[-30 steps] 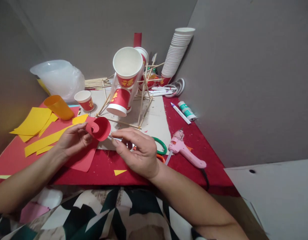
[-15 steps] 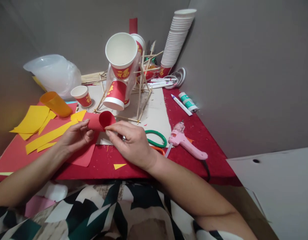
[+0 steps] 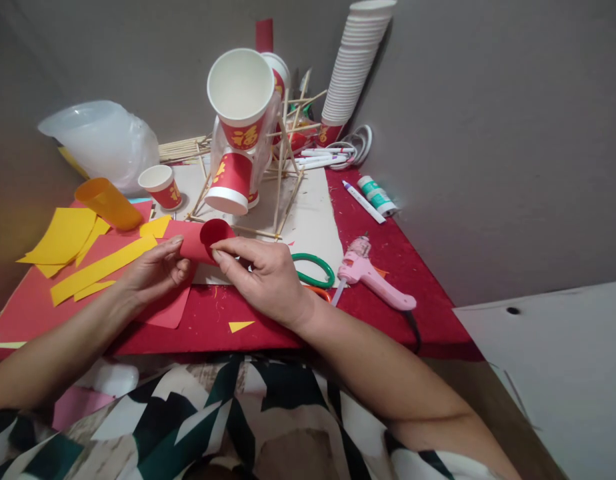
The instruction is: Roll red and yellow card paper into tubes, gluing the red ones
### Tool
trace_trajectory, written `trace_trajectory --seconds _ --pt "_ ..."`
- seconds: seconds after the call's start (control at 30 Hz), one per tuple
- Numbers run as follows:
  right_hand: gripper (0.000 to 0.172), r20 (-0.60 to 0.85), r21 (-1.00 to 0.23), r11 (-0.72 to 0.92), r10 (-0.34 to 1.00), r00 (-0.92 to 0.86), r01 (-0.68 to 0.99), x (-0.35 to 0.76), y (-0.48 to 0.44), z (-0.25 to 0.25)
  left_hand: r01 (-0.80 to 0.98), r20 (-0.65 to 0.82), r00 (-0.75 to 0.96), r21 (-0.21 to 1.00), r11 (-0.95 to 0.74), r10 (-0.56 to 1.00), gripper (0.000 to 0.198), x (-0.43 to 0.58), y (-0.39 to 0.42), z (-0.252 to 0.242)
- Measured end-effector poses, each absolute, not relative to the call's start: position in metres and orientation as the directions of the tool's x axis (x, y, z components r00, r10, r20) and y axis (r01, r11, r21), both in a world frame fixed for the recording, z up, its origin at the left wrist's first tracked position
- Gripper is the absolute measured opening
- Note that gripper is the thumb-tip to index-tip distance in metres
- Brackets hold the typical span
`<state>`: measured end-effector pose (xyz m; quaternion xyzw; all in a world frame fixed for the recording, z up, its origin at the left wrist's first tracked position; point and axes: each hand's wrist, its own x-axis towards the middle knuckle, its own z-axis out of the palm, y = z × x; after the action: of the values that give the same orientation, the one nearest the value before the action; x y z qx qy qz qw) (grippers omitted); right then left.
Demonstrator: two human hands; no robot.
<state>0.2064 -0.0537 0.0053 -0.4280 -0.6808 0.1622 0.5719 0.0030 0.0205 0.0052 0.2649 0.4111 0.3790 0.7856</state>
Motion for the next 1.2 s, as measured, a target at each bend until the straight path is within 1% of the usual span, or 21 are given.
trace_trajectory --seconds 0.17,0.33,0.53,0.67,0.73,0.9,1.0,1.1,1.2 --pt "0.018 0.634 -0.71 0.598 0.773 -0.034 0.372 0.2087 -0.0536 0.0046 -0.362 -0.46 0.374 0.727 0.583 0.806 0.014 0.0041 0.0208 0.0049" --pt "0.018 0.71 -0.611 0.684 0.696 -0.107 0.398 0.2098 -0.0532 0.007 -0.383 -0.451 0.368 0.723 0.575 0.813 0.017 0.0031 0.0221 0.0033" --pt "0.016 0.76 -0.523 0.687 0.644 -0.09 0.504 0.209 -0.0547 0.0076 -0.418 -0.444 0.345 0.716 0.559 0.827 0.018 0.0028 0.0227 0.0026" --pt "0.015 0.727 -0.547 0.628 0.684 -0.058 0.553 0.2078 -0.0536 0.0054 -0.429 -0.448 0.337 0.709 0.559 0.828 0.017 0.0046 0.021 0.0017" --pt "0.014 0.705 -0.574 0.601 0.708 -0.037 0.555 0.2072 -0.0527 0.0045 -0.429 -0.448 0.34 0.708 0.561 0.827 0.015 0.0057 0.0202 0.0008" --pt "0.011 0.658 -0.631 0.547 0.753 0.007 0.55 0.2063 -0.052 0.0038 -0.427 -0.45 0.344 0.706 0.564 0.824 0.019 0.0078 0.0186 -0.0003" --pt "0.01 0.644 -0.649 0.548 0.765 -0.003 0.528 0.2062 -0.0517 0.0035 -0.425 -0.451 0.34 0.709 0.563 0.825 0.02 0.0082 0.0174 0.0003" --pt "0.011 0.66 -0.646 0.578 0.751 -0.015 0.499 0.2063 -0.0505 0.0029 -0.436 -0.439 0.354 0.704 0.561 0.826 0.022 0.0083 0.0166 0.0009" --pt "0.013 0.669 -0.643 0.591 0.743 -0.019 0.486 0.2066 -0.0492 0.002 -0.445 -0.426 0.374 0.697 0.562 0.824 0.019 0.0081 0.0166 0.0008"
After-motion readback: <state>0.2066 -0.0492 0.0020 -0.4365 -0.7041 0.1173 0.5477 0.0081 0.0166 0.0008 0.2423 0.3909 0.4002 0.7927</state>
